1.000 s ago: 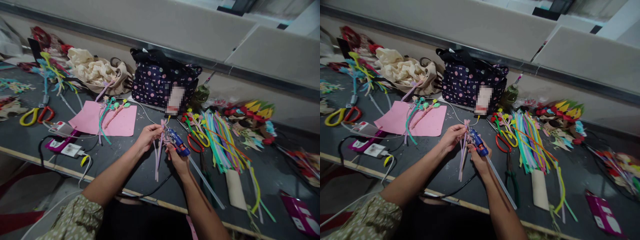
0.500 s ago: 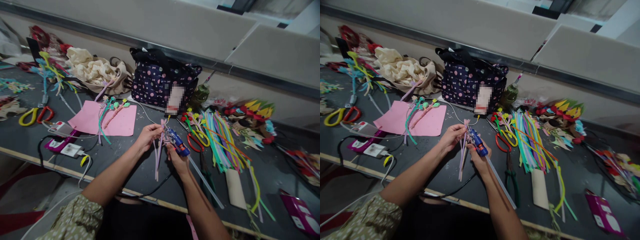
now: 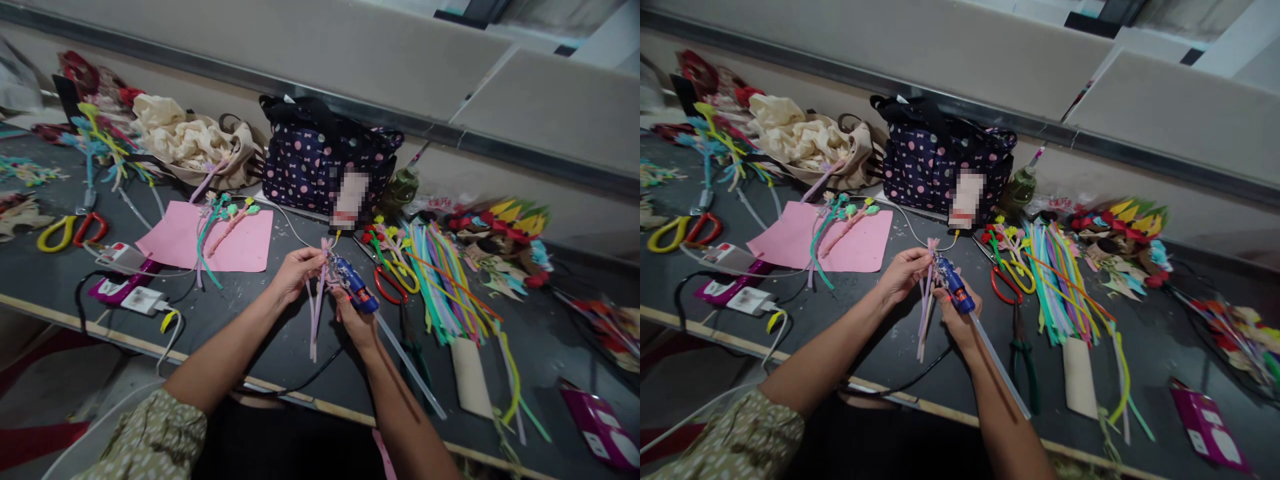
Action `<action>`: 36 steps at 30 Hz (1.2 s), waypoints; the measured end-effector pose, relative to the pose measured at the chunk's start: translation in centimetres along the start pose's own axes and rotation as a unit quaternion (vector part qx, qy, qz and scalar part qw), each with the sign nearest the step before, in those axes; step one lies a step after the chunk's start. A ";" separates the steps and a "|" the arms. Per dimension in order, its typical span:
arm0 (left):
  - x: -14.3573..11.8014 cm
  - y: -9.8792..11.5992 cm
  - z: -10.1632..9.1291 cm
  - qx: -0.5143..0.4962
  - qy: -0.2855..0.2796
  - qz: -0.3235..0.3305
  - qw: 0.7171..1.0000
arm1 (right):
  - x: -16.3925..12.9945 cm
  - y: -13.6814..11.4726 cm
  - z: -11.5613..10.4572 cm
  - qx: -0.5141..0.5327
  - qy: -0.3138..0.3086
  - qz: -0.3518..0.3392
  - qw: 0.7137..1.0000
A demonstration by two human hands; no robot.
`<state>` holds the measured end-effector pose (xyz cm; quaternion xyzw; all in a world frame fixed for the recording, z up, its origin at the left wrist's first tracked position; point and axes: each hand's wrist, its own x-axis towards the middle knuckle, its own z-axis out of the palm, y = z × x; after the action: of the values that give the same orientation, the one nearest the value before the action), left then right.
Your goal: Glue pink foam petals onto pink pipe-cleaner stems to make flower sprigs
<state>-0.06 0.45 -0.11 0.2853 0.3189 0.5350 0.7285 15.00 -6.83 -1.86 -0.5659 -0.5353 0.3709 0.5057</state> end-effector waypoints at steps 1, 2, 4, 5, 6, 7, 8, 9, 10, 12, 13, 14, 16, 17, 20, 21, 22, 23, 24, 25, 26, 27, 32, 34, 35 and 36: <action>0.0 0.0 0.0 0.001 0.000 0.000 1.000 | 0.0 0.0 0.0 -0.004 0.000 -0.002 1.000; 0.0 0.0 0.0 0.002 0.001 0.000 1.000 | 0.0 -0.1 0.0 -0.006 0.001 -0.006 1.000; 0.0 0.0 0.0 0.002 0.001 0.001 1.000 | 0.1 -0.2 0.1 -0.011 0.003 -0.012 1.000; 0.0 0.0 0.0 0.002 0.002 0.001 1.000 | 0.1 -0.3 0.1 -0.012 0.003 -0.015 1.000; -0.1 0.0 0.0 0.001 0.001 0.001 1.000 | 0.1 -0.4 0.1 -0.014 0.004 -0.017 1.000; -0.1 0.0 0.1 0.000 0.001 0.000 1.000 | 0.1 -0.5 0.1 -0.015 0.005 -0.019 1.000; -0.1 0.1 0.1 0.000 0.000 0.000 1.000 | 0.1 -0.6 0.1 -0.017 0.004 -0.019 1.000; -0.1 0.1 0.1 0.000 -0.001 0.001 1.000 | 0.1 -0.6 0.1 -0.018 0.003 -0.019 1.000; -0.1 0.1 0.1 -0.001 -0.002 0.002 1.000 | 0.1 -0.7 0.0 -0.020 0.002 -0.019 1.000; -0.1 0.1 0.1 -0.002 0.000 0.003 1.000 | 0.0 -0.7 0.0 -0.021 -0.001 -0.019 1.000; -0.1 0.1 0.1 -0.003 0.001 0.003 1.000 | 0.0 -0.6 0.0 -0.020 0.000 -0.018 1.000; 0.0 0.0 0.0 -0.003 0.003 0.003 1.000 | 0.0 -0.6 0.0 -0.018 0.001 -0.019 1.000; 0.0 0.0 0.0 -0.002 0.004 0.003 1.000 | 0.1 -0.6 0.1 -0.014 0.002 -0.021 1.000; 0.0 0.0 -0.1 0.000 0.003 0.003 1.000 | 0.1 -0.7 0.1 -0.014 0.000 -0.023 1.000; 0.0 0.0 0.0 0.001 -0.001 0.005 1.000 | 0.1 -0.9 0.1 -0.014 -0.005 -0.027 1.000; 0.0 0.0 0.0 0.001 -0.001 0.006 1.000 | 0.1 -1.0 0.1 -0.015 -0.006 -0.027 1.000; 0.0 0.0 0.1 0.000 -0.002 0.007 1.000 | 0.1 -1.0 0.1 -0.016 -0.008 -0.027 0.999; -0.1 0.1 0.1 0.000 -0.002 0.008 1.000 | 0.1 -1.0 0.1 -0.019 -0.008 -0.027 0.999; -0.1 0.1 0.1 -0.001 -0.001 0.007 1.000 | 0.1 -1.0 0.1 -0.021 -0.006 -0.027 0.999; -0.1 0.1 0.2 -0.002 0.000 0.005 1.000 | 0.1 -0.9 0.1 -0.023 -0.005 -0.028 0.999; -0.1 0.1 0.2 -0.002 0.001 0.004 1.000 | 0.1 -0.8 0.1 -0.024 -0.002 -0.029 0.999; -0.1 0.1 0.1 -0.002 0.002 0.004 1.000 | 0.1 -0.8 0.0 -0.024 0.001 -0.029 0.999; 0.0 0.0 -0.1 0.005 0.000 0.006 1.000 | 0.1 -0.6 0.0 -0.028 -0.003 -0.028 0.999; 0.0 0.0 -0.1 0.002 0.002 0.007 1.000 | 0.1 -0.6 0.1 -0.027 -0.005 -0.029 0.999; -0.1 0.0 0.0 0.000 0.003 0.006 1.000 | 0.1 -0.6 0.1 -0.027 -0.004 -0.030 0.999; -0.1 0.1 0.0 -0.001 0.004 0.005 1.000 | 0.1 -0.6 0.1 -0.027 -0.002 -0.030 0.999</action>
<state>-0.11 0.40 -0.03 0.2838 0.3195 0.5401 0.7250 14.81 -6.77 -1.31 -0.5619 -0.5631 0.3423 0.5000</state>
